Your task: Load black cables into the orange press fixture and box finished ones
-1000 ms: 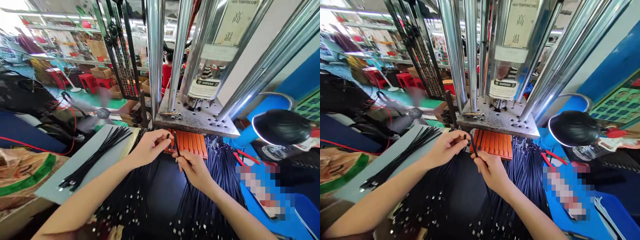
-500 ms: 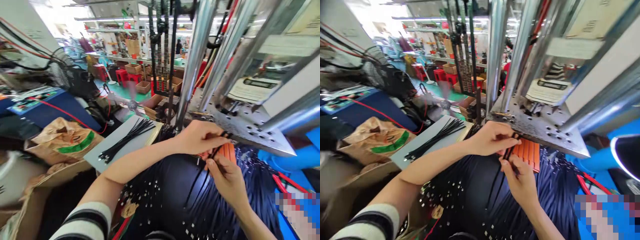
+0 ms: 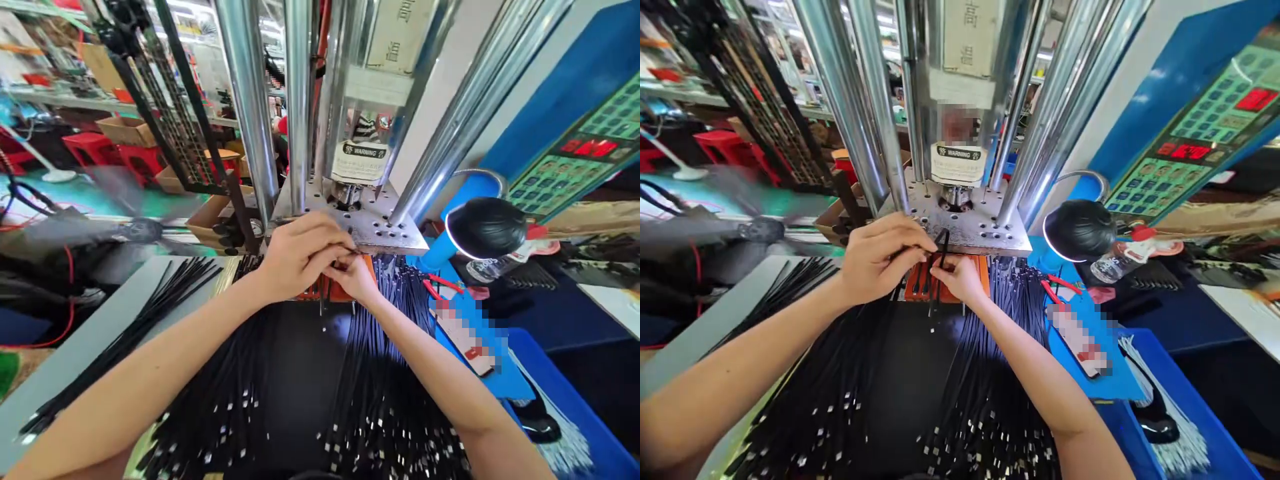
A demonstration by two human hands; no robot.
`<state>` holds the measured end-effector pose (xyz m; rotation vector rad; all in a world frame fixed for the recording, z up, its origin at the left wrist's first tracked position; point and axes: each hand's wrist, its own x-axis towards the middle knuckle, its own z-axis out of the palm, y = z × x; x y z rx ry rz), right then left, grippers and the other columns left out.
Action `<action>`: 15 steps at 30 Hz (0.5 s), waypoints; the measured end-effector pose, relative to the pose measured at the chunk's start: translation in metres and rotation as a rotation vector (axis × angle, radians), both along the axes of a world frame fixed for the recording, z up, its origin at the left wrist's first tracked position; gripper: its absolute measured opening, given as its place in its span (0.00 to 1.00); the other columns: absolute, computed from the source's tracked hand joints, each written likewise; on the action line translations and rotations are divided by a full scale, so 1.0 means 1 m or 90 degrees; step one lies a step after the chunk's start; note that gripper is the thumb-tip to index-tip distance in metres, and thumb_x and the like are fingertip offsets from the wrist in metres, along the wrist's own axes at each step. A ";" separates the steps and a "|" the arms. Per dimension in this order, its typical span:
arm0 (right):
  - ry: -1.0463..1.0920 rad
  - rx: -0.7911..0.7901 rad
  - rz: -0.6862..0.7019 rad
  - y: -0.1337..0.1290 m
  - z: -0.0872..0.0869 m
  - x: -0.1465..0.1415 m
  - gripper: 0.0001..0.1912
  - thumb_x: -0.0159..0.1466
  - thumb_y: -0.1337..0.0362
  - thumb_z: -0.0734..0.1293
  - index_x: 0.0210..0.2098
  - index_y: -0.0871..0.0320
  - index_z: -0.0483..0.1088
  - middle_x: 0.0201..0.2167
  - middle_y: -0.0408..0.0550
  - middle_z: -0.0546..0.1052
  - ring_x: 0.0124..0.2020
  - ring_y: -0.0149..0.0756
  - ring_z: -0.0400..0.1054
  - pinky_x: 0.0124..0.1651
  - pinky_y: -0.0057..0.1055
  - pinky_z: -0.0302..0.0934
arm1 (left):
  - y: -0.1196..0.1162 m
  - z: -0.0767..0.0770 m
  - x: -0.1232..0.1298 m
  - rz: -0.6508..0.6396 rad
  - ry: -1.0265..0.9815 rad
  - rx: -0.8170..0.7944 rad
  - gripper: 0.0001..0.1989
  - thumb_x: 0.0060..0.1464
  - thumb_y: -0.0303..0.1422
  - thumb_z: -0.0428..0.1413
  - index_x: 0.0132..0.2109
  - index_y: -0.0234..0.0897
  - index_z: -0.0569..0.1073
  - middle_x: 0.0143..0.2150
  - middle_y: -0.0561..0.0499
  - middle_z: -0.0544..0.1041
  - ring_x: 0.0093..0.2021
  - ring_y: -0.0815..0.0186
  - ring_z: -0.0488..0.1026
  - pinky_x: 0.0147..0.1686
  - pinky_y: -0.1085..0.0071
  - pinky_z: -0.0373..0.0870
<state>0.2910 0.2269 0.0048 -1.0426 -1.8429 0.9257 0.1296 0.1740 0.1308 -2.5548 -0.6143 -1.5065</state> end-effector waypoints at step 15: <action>-0.110 0.026 -0.062 -0.001 0.007 0.009 0.12 0.63 0.59 0.66 0.30 0.59 0.77 0.23 0.45 0.75 0.26 0.35 0.68 0.31 0.29 0.62 | 0.016 0.025 0.027 -0.047 -0.015 -0.054 0.06 0.62 0.31 0.52 0.41 0.41 0.74 0.36 0.53 0.76 0.41 0.67 0.75 0.43 0.67 0.73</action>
